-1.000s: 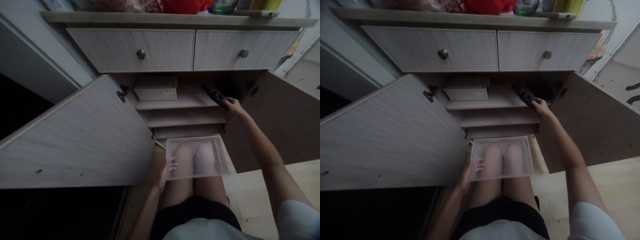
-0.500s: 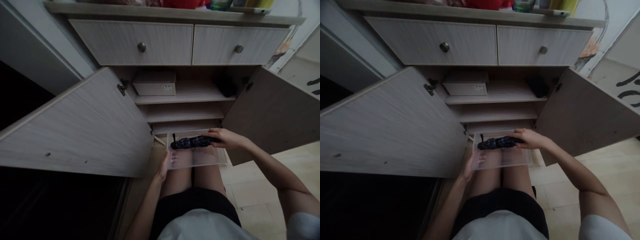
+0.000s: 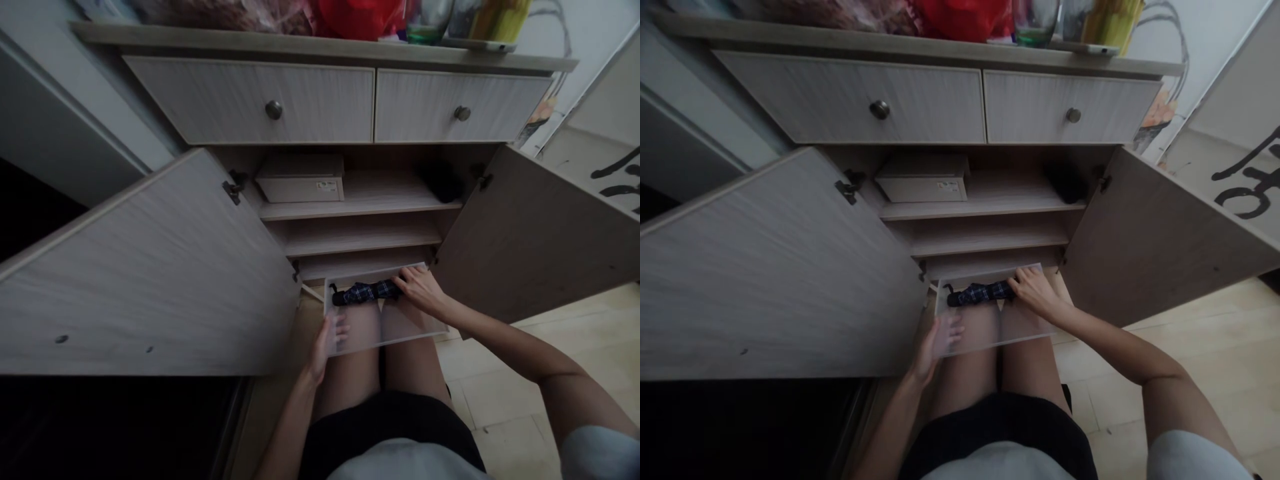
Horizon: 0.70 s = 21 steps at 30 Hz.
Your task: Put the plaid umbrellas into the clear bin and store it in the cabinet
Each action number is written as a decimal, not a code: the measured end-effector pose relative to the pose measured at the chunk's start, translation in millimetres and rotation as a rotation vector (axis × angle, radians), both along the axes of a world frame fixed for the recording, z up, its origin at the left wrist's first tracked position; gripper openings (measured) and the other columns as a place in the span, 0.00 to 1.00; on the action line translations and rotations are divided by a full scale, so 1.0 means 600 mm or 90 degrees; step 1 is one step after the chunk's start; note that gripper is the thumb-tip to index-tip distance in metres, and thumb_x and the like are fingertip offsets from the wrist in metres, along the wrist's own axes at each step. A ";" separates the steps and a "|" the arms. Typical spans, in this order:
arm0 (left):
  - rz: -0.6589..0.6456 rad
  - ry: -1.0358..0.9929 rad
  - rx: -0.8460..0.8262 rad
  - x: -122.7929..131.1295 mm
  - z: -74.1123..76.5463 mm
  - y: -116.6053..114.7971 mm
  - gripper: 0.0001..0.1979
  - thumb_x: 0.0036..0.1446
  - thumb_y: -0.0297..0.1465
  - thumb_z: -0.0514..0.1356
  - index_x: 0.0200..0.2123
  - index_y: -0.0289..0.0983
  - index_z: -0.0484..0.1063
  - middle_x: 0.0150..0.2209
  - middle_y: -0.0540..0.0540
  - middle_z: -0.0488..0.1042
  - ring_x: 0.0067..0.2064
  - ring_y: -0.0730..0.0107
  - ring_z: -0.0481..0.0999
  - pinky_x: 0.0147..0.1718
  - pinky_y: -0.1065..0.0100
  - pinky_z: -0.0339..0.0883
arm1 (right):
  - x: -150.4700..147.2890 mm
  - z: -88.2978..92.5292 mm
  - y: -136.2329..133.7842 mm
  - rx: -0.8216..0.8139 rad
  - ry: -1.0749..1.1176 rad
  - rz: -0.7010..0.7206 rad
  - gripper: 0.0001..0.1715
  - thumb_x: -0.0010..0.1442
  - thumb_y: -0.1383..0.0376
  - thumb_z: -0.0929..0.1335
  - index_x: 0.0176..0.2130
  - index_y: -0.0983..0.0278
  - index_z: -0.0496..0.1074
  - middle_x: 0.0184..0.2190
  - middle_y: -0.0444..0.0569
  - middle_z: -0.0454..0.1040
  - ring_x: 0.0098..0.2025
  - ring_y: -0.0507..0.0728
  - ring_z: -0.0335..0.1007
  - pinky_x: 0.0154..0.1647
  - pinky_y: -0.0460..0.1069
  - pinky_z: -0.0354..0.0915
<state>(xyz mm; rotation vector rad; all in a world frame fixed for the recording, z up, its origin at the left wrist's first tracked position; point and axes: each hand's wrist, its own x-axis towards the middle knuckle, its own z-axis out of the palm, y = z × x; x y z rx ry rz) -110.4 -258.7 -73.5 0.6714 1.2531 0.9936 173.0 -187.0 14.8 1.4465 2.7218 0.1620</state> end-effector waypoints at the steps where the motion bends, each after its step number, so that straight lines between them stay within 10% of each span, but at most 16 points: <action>1: 0.006 -0.002 0.000 0.000 0.001 0.001 0.40 0.45 0.63 0.62 0.47 0.34 0.77 0.45 0.37 0.80 0.40 0.59 0.78 0.45 0.61 0.68 | 0.006 0.007 0.008 0.003 0.043 0.016 0.19 0.66 0.60 0.69 0.54 0.64 0.73 0.44 0.59 0.75 0.44 0.62 0.72 0.46 0.53 0.63; 6: 0.036 -0.008 0.006 0.000 0.001 0.005 0.39 0.45 0.62 0.63 0.47 0.35 0.76 0.54 0.36 0.77 0.44 0.56 0.78 0.43 0.60 0.69 | 0.087 0.060 0.141 0.068 0.331 -0.134 0.23 0.69 0.52 0.63 0.55 0.62 0.71 0.41 0.52 0.77 0.41 0.58 0.73 0.42 0.49 0.64; 13: 0.022 0.009 -0.009 -0.001 -0.014 0.008 0.40 0.48 0.64 0.60 0.48 0.35 0.77 0.48 0.37 0.79 0.43 0.56 0.78 0.45 0.59 0.68 | 0.204 0.080 0.388 0.113 0.196 -0.527 0.29 0.65 0.66 0.62 0.63 0.71 0.63 0.61 0.69 0.64 0.61 0.69 0.62 0.55 0.58 0.62; 21: -0.028 0.020 -0.024 -0.018 -0.020 0.010 0.42 0.50 0.65 0.57 0.52 0.37 0.76 0.46 0.38 0.80 0.46 0.55 0.77 0.49 0.57 0.67 | 0.212 0.044 0.467 0.060 0.172 -0.590 0.29 0.66 0.64 0.63 0.62 0.77 0.63 0.60 0.75 0.63 0.62 0.70 0.60 0.58 0.59 0.61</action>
